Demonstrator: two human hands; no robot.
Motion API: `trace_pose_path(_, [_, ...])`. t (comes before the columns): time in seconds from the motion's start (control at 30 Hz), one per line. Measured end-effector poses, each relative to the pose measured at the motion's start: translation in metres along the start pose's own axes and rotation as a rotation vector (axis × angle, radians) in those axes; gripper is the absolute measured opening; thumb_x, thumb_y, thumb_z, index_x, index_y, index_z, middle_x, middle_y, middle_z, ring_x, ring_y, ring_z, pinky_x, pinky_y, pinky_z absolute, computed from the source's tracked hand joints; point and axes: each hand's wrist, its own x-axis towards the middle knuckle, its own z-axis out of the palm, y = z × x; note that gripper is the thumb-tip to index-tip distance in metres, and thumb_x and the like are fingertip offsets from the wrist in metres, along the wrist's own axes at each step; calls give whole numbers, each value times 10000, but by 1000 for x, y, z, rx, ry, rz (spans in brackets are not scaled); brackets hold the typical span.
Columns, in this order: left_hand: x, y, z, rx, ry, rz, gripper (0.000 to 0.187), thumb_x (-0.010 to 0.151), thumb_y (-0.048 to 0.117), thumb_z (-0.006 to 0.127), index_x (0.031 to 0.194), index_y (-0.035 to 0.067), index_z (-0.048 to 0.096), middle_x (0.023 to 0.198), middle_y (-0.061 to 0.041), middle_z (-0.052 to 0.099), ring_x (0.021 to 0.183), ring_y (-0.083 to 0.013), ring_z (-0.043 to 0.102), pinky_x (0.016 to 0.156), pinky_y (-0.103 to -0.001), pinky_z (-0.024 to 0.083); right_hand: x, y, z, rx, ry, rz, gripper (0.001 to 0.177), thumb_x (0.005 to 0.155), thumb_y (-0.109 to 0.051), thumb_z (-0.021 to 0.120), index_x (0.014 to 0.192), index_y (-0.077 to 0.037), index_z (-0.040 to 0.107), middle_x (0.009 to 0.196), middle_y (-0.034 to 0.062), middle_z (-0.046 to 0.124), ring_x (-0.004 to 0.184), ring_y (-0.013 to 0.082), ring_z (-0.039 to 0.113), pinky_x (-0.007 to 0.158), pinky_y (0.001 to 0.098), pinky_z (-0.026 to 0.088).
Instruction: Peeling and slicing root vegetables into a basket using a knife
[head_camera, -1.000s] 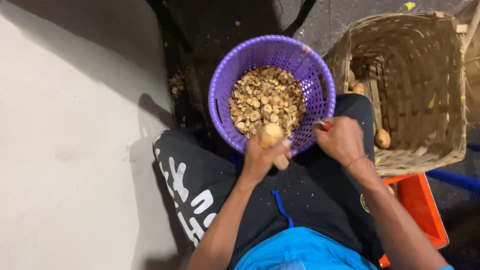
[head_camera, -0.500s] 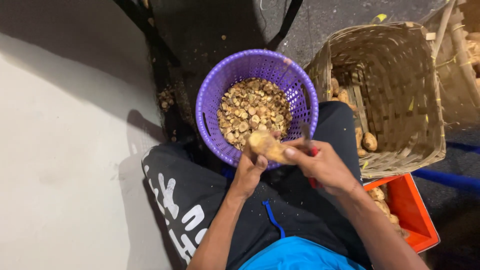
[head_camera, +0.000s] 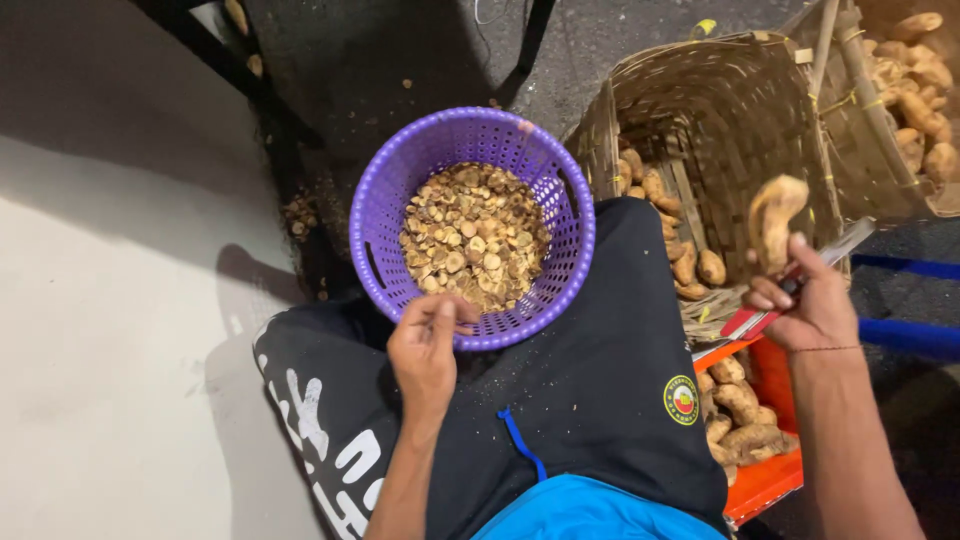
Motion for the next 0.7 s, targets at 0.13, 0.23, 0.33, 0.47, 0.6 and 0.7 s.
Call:
trace_pose_path(0.13, [-7, 14, -20, 125, 6, 127, 325, 926, -22, 620, 1242, -6, 550, 1356, -192, 614, 973, -213, 729, 754, -221, 560, 55, 38, -100, 228, 100, 299, 165, 1033, -346, 621, 1063, -184, 635, 874, 57, 683, 399, -2, 287, 447, 167, 294])
trace_pose_path(0.23, [-15, 26, -44, 249, -13, 165, 395, 869, -167, 467, 1241, -60, 543, 1473, -223, 497, 1295, -280, 594, 1144, -342, 475, 69, 53, -124, 266, 329, 442, 244, 1014, -357, 652, 886, -212, 503, 869, 93, 683, 388, -10, 247, 463, 147, 285])
trace_pose_path(0.33, [-23, 34, -71, 470, 50, 186, 388, 855, -90, 493, 1230, -14, 560, 1449, -220, 488, 1422, -329, 464, 1226, -433, 387, 75, 23, -123, 150, 396, 349, 197, 1061, -299, 527, 1200, -256, 660, 811, -11, 667, 421, -34, 302, 391, 99, 280])
trace_pose_path(0.47, [-32, 7, -117, 563, 219, 223, 333, 875, -77, 542, 1190, 18, 598, 1418, -197, 545, 1373, -290, 522, 1162, -379, 424, 66, -64, -97, 219, 379, 176, 256, 998, -230, 629, 1246, -245, 687, 919, -62, 654, 561, -56, 519, 404, 35, 372])
trace_pose_path(0.6, [-47, -5, -138, 586, 466, 236, 256, 975, -122, 567, 1226, -82, 541, 1362, -270, 557, 1253, -336, 580, 1088, -371, 495, 118, -117, -156, 26, 339, -266, 63, 859, -290, 551, 917, -269, 543, 1133, -35, 822, 432, 21, 272, 499, 190, 258])
trace_pose_path(0.7, [-61, -24, -152, 588, 640, 60, 241, 1028, 5, 555, 1263, -46, 565, 1295, -216, 620, 1158, -268, 623, 982, -300, 502, 115, -111, -141, -70, 244, -237, 153, 847, -277, 537, 723, -250, 452, 1122, -9, 806, 470, 23, 291, 489, 184, 222])
